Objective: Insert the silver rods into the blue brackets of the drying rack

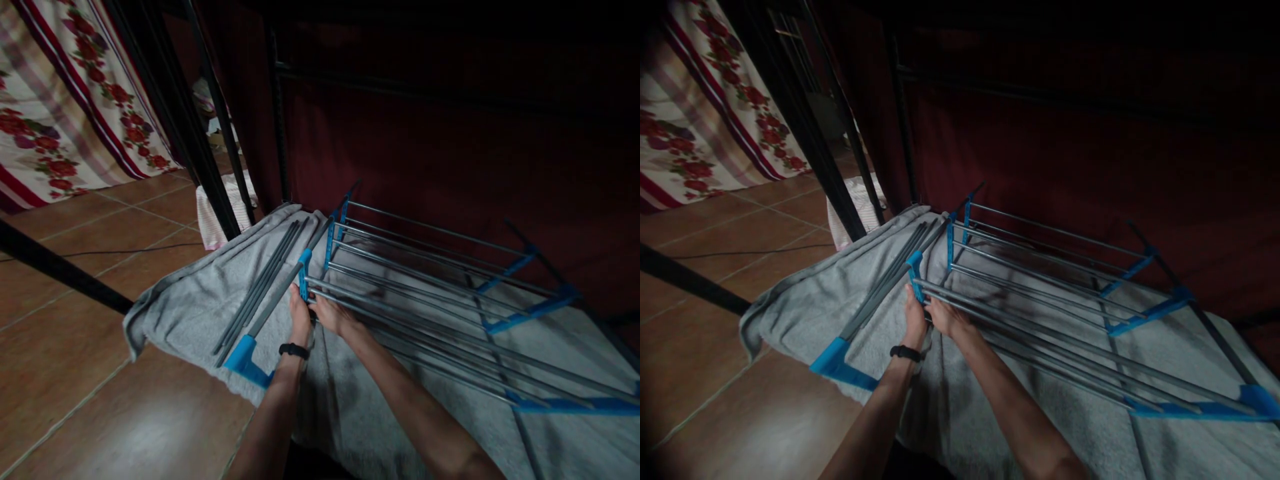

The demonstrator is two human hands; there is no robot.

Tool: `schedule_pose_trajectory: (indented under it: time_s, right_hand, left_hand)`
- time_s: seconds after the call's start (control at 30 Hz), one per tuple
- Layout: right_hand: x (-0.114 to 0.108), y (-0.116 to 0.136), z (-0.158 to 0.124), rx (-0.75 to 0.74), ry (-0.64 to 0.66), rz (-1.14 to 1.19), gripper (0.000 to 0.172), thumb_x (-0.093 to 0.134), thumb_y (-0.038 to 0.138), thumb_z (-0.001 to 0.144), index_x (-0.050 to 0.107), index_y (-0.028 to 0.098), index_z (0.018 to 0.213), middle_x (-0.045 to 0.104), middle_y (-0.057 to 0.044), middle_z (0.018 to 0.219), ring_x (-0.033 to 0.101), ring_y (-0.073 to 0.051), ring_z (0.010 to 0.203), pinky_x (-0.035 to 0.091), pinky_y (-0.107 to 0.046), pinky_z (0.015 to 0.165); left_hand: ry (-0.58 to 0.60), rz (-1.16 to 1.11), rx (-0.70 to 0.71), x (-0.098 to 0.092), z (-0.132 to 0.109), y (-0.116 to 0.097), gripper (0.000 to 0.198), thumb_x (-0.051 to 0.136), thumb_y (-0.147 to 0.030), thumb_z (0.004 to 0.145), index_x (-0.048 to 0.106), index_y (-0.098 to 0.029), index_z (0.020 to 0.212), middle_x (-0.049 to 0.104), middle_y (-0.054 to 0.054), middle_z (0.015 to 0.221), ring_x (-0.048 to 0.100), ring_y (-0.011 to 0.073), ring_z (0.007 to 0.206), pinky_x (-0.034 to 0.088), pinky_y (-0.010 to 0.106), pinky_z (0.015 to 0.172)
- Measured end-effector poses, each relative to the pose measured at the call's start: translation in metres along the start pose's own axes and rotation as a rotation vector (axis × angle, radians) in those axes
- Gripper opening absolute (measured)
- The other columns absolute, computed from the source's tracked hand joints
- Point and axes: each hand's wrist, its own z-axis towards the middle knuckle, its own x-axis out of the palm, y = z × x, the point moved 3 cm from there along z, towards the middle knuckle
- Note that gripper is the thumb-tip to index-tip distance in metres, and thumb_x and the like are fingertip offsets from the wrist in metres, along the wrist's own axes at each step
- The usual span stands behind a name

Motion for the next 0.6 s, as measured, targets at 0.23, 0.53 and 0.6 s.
schedule_pose_trajectory:
  time_s: [0.23,0.53,0.6]
  right_hand:
    - [0.003,-0.002,0.000,-0.033,-0.034,-0.045,0.036,0.049,0.029,0.099,0.055,0.017,0.133,0.063,-0.010,0.132,0.057,-0.024,0.122,0.043,-0.032,0.105]
    - [0.003,0.004,-0.003,0.033,-0.067,-0.135,0.036,0.052,0.029,0.099,0.057,0.015,0.132,0.063,-0.011,0.133,0.059,-0.026,0.121,0.045,-0.035,0.104]
    - [0.003,0.008,-0.007,0.054,-0.094,-0.136,0.037,0.051,0.029,0.099,0.056,0.019,0.134,0.062,-0.009,0.135,0.058,-0.025,0.122,0.045,-0.035,0.104]
  left_hand:
    - [0.016,-0.041,-0.031,0.003,0.000,0.002,0.062,0.042,-0.074,0.087,0.055,-0.019,0.062,0.055,0.001,0.059,0.051,0.0134,0.057,0.045,0.027,0.060]
    - [0.031,-0.033,-0.007,0.002,0.001,0.004,0.063,0.043,-0.076,0.085,0.056,-0.019,0.061,0.057,0.001,0.058,0.052,0.0126,0.054,0.044,0.025,0.057]
    - [0.030,-0.022,0.002,0.002,0.001,0.002,0.063,0.043,-0.076,0.084,0.055,-0.019,0.060,0.056,0.001,0.058,0.051,0.0124,0.054,0.043,0.025,0.056]
